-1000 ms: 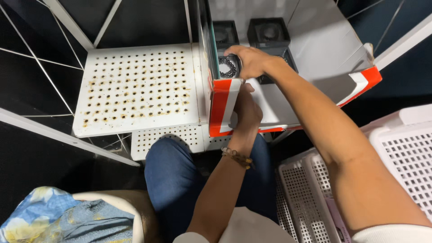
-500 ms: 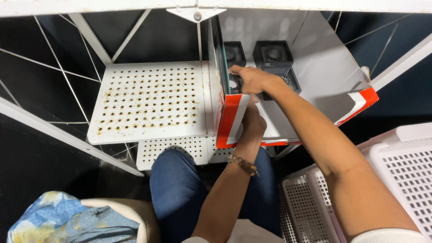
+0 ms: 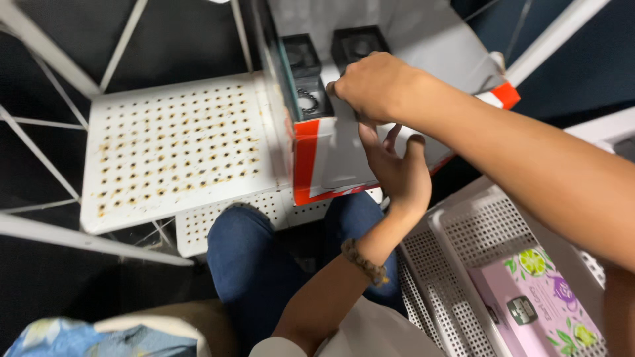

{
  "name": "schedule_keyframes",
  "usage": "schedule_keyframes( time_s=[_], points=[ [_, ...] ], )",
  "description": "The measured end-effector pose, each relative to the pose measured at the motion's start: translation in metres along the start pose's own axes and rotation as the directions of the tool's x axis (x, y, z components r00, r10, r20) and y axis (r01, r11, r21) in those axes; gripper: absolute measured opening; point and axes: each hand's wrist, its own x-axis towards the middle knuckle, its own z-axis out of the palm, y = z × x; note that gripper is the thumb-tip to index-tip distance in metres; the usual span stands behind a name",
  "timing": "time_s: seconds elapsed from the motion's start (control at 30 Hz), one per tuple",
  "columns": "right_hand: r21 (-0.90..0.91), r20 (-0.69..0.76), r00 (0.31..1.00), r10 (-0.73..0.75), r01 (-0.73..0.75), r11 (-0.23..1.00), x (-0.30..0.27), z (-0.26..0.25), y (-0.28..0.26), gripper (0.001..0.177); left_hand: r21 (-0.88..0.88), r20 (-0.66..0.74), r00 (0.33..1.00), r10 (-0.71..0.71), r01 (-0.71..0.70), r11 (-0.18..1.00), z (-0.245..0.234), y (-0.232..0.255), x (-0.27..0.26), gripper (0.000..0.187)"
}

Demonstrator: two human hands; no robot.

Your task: The person sits on the floor and transfers small, square boxes containing bracelets from a white plastic basket into a cardboard box on a lower shelf. They handle the boxes one by one, placing them neatly inside the box.

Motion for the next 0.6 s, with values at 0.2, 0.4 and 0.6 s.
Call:
schedule_keyframes(
  time_s=[0.2, 0.4, 0.6],
  points=[
    [0.144, -0.073, 0.989, 0.129, -0.118, 0.983, -0.149, -0.045, 0.006, 0.065, -0.005, 0.293, 0.935, 0.202, -0.209, 0.978, 0.017, 0.038, -0.04, 0.041],
    [0.36, -0.351, 0.853, 0.388, -0.26, 0.896, -0.3, -0.002, 0.052, 0.08, -0.318, 0.763, 0.396, 0.511, -0.457, 0.83, 0.081, 0.06, -0.049, 0.022],
    [0.233, -0.263, 0.595, 0.76, -0.725, 0.648, -0.449, 0.141, 0.082, 0.09, -0.178, 0.983, -0.061, 0.171, -0.515, 0.839, 0.158, 0.006, -0.079, 0.03]
  ],
)
